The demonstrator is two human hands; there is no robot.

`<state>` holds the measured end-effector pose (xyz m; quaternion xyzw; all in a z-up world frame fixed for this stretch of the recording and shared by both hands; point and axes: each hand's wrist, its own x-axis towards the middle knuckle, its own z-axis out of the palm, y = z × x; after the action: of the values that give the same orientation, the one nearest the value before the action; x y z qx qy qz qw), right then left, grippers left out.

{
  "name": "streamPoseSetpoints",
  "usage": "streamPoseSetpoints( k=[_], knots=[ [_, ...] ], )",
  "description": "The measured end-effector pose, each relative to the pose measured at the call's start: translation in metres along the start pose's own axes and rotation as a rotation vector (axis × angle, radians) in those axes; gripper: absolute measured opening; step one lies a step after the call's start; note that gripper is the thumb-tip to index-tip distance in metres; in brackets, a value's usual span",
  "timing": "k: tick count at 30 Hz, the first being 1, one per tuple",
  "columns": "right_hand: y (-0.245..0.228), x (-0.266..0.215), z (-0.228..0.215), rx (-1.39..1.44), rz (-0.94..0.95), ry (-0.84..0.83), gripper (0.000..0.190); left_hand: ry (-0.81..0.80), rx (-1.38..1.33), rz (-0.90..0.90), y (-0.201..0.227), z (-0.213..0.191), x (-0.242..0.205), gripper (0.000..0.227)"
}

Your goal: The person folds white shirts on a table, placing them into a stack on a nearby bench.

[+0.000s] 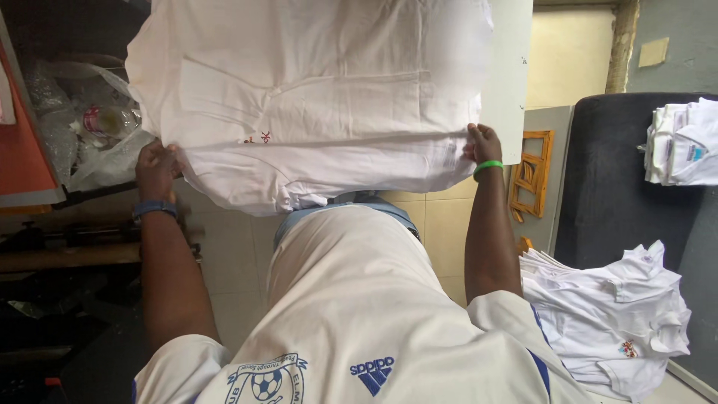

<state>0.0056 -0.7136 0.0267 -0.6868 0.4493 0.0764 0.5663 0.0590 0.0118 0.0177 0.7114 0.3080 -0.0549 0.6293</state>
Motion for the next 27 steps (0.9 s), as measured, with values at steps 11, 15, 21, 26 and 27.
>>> streamPoseSetpoints(
  k=[11,15,21,26,27],
  knots=[
    [0.009,0.019,-0.001,0.708,0.109,0.111,0.044,0.138,-0.105,0.017,0.001,0.004,0.010,0.020],
    [-0.001,0.000,-0.009,0.720,0.120,0.185,0.035,0.215,-0.313,-0.095,0.001,0.004,0.009,0.022],
    [-0.016,-0.001,-0.032,0.575,-0.012,0.140,0.019,0.371,-0.294,-0.082,0.048,0.022,-0.029,0.023],
    [-0.018,-0.037,-0.055,0.345,-0.150,0.210,0.029,0.410,-0.358,-0.061,0.036,0.011,-0.045,0.021],
    [0.008,-0.028,-0.058,0.343,-0.154,0.203,0.029,0.417,-0.363,-0.060,0.006,0.004,-0.039,0.021]
  ],
)
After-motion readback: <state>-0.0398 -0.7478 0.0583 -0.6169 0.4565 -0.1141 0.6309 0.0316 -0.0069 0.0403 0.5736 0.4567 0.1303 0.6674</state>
